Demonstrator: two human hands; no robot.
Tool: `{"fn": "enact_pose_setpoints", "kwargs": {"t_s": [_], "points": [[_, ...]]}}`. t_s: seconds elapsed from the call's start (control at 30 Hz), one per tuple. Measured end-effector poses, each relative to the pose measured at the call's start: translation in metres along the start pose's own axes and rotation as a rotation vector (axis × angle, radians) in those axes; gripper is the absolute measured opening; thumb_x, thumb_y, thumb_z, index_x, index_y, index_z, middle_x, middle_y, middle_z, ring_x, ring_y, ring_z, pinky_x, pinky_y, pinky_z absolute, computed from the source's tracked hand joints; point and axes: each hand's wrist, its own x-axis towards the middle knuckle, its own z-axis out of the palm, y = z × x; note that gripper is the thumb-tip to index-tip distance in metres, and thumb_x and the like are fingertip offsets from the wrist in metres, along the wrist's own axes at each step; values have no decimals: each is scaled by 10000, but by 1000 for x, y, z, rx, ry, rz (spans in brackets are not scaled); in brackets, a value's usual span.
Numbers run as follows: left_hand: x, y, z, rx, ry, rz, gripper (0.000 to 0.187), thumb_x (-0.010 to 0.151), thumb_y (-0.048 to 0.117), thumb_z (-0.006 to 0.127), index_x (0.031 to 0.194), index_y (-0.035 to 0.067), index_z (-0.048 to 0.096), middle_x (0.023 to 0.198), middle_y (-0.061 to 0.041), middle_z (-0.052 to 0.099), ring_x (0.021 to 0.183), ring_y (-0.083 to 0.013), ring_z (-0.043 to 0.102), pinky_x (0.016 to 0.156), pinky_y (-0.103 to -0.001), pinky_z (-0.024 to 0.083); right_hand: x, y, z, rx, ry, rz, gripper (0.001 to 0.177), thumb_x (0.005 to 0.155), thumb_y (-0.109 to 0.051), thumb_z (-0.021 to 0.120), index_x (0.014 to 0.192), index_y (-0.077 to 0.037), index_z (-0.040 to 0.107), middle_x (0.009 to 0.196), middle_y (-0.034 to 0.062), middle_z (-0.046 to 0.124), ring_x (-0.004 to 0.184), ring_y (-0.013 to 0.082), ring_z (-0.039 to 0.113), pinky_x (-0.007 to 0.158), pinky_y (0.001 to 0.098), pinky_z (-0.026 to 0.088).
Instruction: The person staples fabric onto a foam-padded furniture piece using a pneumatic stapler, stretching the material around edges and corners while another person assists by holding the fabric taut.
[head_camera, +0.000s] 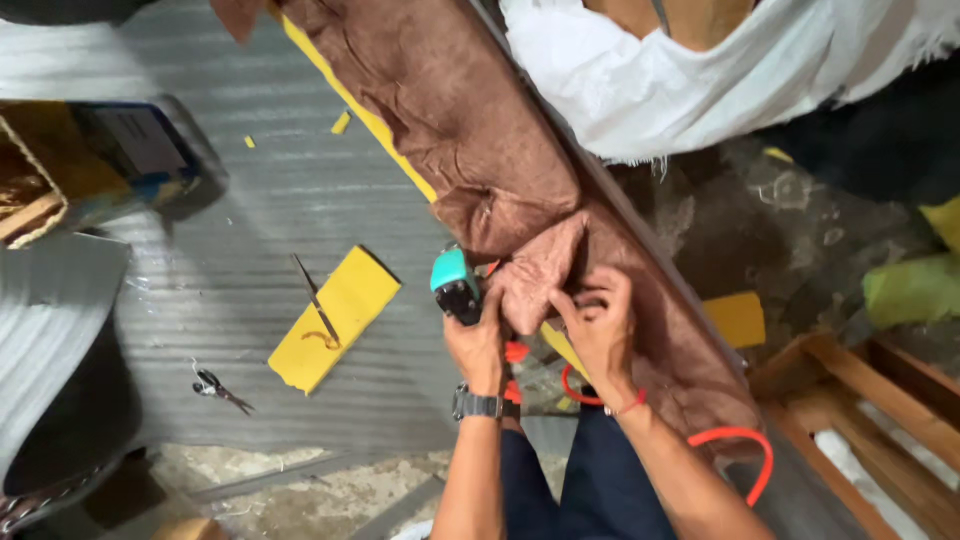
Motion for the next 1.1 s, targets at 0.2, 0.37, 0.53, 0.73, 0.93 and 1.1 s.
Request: {"fn": "enact_pose_setpoints", "kwargs": {"t_s": [0.2, 0.37, 0.53, 0.73, 0.93, 1.1], "points": [[-6, -57, -11, -145, -38, -128, 452, 802, 197, 862, 1149, -40, 695, 1059, -71, 741, 904, -154, 677, 841, -304, 556, -5, 62, 9, 24, -141, -31, 251, 952, -154, 780, 887, 30, 622, 796, 62, 656, 757, 45, 542, 616, 239, 482], [-14, -85, -28, -51, -201, -105, 400, 835, 208, 843, 1134, -34, 735, 1040, -62, 754, 900, -134, 676, 829, -287, 550, -19, 58, 10, -165, 86, 42, 252, 871, -190, 833, 868, -4, 663, 673, 39, 664, 587, 74, 573, 536, 266, 476], [-18, -103, -36, -151, -139, -281, 338, 799, 165, 865, 1043, 25, 678, 907, -3, 693, 734, -106, 618, 658, -286, 519, -22, 39, 3, 6, 50, 28, 287, 903, -229, 752, 1024, -19, 598, 741, 48, 692, 625, 66, 602, 552, 269, 491], [-14, -106, -26, -173, -190, -378, 332, 789, 144, 850, 1048, 58, 661, 791, -22, 648, 561, -115, 554, 509, -283, 453, -8, 8, 11, -277, 59, -299, 323, 885, -271, 792, 1007, -3, 660, 821, 165, 677, 714, 122, 642, 612, 320, 496], [-11, -117, -31, -282, -226, -386, 361, 791, 115, 854, 1077, 36, 649, 821, -17, 668, 601, -114, 574, 549, -281, 479, 21, 9, 25, 38, -56, -131, 271, 995, -280, 699, 1023, -12, 671, 850, 216, 666, 634, 253, 590, 610, 369, 483], [-8, -125, -26, -215, -239, -404, 348, 809, 151, 860, 1062, 24, 656, 801, -22, 649, 609, -118, 570, 550, -287, 476, 2, 13, -7, -406, 9, -81, 300, 977, -278, 734, 913, -5, 629, 739, 200, 604, 589, 247, 542, 573, 385, 443]]}}
